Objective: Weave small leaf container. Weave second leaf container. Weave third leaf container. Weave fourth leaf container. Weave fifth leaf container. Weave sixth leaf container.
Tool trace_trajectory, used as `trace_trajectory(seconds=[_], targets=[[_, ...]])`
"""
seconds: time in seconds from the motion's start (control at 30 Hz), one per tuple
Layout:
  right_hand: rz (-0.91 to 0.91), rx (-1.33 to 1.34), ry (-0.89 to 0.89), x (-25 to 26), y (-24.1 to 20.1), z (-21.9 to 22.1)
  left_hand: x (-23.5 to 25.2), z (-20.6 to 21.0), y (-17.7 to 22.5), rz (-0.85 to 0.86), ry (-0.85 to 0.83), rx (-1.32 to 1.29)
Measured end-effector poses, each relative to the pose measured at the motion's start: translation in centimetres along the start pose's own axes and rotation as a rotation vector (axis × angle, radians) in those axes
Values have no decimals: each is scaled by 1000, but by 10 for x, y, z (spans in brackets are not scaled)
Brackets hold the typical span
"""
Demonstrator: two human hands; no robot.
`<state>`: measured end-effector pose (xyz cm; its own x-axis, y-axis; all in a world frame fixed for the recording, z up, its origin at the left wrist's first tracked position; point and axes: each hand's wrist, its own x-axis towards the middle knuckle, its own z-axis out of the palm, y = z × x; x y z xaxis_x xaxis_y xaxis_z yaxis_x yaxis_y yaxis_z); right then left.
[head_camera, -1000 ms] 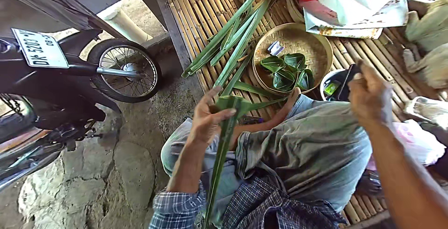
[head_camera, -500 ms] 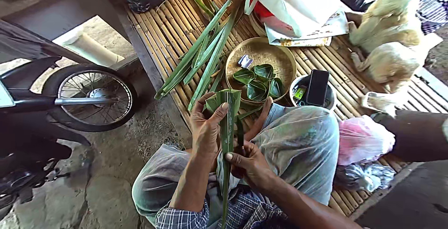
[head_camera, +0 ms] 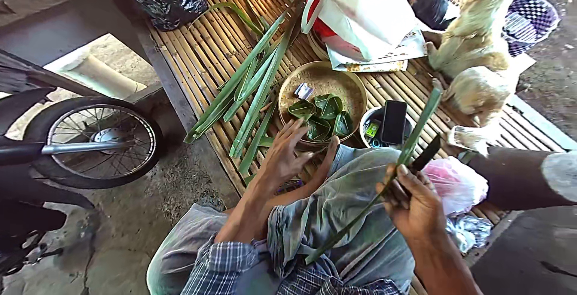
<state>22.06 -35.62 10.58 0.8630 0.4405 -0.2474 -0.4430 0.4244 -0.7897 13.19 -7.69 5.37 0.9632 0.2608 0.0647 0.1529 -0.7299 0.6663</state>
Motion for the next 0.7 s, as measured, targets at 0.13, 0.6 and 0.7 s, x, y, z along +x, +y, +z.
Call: trace_trajectory(seconds=[0.13,0.6,0.7], targets=[[-113,21,40,14,-20,-14,-86,12,-58,-266,-90,-53],[-713,36,-250,39,-84,62,-101,19,-71,-590,104,-221],[-661,-104,-398,42,-52,78,-104,19,-68,-585,38,-240]])
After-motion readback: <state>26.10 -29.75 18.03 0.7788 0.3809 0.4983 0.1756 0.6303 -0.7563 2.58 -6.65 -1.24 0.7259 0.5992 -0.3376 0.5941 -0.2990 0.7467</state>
